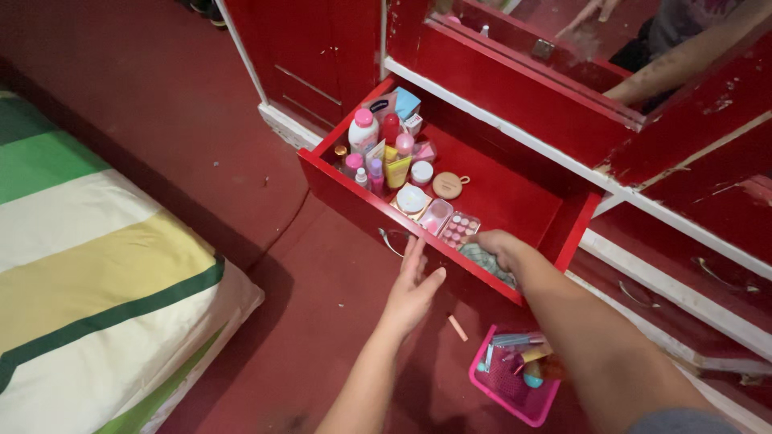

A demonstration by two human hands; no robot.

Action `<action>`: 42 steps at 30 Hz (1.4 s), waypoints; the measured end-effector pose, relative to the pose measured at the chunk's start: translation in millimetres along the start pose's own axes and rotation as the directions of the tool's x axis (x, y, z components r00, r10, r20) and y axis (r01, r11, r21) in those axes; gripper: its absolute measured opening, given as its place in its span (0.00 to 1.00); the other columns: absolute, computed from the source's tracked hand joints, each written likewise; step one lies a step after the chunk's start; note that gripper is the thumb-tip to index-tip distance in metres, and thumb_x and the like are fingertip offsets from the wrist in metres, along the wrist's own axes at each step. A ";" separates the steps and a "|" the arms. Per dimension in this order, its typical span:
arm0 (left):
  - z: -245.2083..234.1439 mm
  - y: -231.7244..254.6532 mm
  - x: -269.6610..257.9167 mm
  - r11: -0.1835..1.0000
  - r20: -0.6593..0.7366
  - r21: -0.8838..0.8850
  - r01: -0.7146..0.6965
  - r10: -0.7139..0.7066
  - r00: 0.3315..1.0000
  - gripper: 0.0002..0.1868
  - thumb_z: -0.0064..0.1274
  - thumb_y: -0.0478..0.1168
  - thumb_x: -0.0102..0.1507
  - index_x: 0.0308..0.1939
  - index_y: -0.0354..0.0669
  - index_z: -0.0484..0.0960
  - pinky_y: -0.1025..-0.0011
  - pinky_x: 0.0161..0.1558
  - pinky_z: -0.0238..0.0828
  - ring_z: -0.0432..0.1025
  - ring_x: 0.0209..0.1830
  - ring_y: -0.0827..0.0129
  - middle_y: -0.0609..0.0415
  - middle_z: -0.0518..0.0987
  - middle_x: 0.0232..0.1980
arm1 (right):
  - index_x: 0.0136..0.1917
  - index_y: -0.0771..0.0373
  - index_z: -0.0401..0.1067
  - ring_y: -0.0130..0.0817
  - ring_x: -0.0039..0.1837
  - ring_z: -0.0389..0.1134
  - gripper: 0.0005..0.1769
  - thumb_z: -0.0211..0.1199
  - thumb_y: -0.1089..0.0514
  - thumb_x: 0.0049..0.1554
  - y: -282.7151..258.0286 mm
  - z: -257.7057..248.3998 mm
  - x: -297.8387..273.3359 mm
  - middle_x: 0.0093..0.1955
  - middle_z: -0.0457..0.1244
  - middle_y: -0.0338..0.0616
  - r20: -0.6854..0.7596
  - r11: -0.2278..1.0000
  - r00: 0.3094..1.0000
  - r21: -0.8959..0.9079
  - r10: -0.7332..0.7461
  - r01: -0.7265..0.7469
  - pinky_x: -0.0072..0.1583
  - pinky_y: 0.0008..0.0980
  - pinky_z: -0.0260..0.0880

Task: The person sits on the floor and wipes various cosmetic items with a cloth, including compacts, tubes, and palettes, then places them into an open drawer of a red dresser.

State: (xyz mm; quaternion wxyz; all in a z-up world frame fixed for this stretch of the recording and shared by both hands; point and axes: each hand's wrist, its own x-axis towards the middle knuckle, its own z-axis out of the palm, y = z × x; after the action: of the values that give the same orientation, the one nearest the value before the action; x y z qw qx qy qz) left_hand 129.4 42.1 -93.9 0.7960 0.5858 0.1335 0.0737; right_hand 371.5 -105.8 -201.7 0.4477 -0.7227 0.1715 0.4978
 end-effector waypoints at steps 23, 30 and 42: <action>-9.7 -21.1 -17.0 0.955 -0.098 -0.191 0.225 -0.247 0.964 0.27 0.51 0.38 0.68 0.73 0.48 0.70 0.70 0.62 0.62 0.67 0.63 0.68 0.38 0.73 0.68 | 0.53 0.72 0.78 0.47 0.49 0.75 0.21 0.66 0.52 0.57 -0.1 1.9 29.0 0.49 0.72 0.57 -0.178 0.935 0.966 -0.334 -0.186 0.119 0.50 0.43 0.75; -18.2 -5.8 -17.0 0.973 -0.100 -0.185 0.137 -0.157 0.982 0.23 0.48 0.41 0.69 0.69 0.46 0.72 0.72 0.55 0.69 0.73 0.60 0.71 0.55 0.77 0.69 | 0.52 0.66 0.79 0.32 0.48 0.70 0.18 0.62 0.49 0.61 -38.8 19.8 -87.2 0.48 0.71 0.46 -0.136 0.746 0.758 -0.354 -0.638 0.564 0.52 0.33 0.70; -15.0 10.0 -25.3 0.790 -0.099 -0.580 0.201 -0.313 0.944 0.23 0.44 0.46 0.69 0.68 0.49 0.72 0.70 0.50 0.74 0.73 0.52 0.70 0.56 0.78 0.57 | 0.56 0.60 0.70 0.32 0.48 0.71 0.14 0.53 0.50 0.64 16.3 119.4 -195.7 0.48 0.68 0.41 -0.007 0.592 0.774 0.639 -0.634 0.491 0.53 0.35 0.74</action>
State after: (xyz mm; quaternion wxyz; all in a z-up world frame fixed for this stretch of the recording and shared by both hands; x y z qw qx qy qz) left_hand 101.2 51.9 -85.4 0.9188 0.2918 0.2599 0.0559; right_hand 205.5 -55.6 -50.9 0.8056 -0.4950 0.0326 0.3238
